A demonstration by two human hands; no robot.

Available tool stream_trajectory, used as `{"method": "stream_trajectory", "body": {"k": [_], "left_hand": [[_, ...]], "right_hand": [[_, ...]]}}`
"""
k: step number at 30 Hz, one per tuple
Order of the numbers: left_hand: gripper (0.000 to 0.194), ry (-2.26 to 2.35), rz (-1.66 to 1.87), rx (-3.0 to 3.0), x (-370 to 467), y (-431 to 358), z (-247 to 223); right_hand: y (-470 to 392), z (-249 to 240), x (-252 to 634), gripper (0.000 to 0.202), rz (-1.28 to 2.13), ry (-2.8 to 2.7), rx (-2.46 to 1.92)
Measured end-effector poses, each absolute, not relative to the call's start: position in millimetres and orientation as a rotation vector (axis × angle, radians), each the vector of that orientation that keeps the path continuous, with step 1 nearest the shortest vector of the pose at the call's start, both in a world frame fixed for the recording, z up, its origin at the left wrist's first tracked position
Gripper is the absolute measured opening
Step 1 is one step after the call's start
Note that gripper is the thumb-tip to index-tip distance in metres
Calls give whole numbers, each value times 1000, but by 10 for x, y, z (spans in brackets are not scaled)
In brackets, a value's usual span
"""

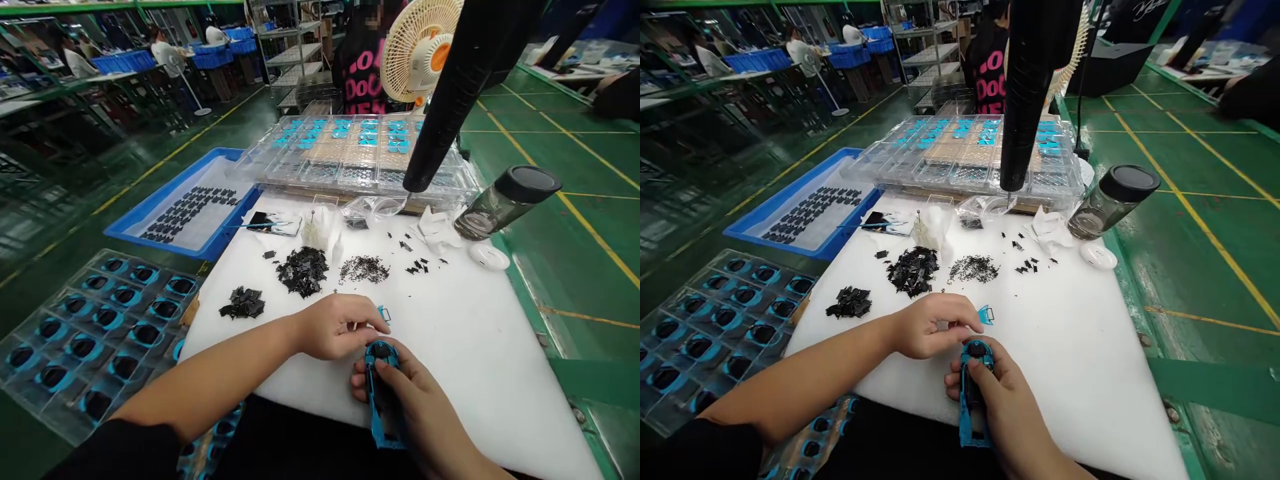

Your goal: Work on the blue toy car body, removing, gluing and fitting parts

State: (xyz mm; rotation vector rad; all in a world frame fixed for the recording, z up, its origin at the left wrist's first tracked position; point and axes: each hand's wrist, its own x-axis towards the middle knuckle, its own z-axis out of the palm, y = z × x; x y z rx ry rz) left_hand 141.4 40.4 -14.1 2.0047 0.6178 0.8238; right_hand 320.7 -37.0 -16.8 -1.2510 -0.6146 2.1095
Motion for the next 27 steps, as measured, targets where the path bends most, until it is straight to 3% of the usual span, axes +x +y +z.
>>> {"method": "stream_trajectory", "body": {"k": [27], "left_hand": [[20,438,815,2214,1445,417,-273]], "right_hand": [[-275,-89,3251,28,2231,-744,-1413]]}}
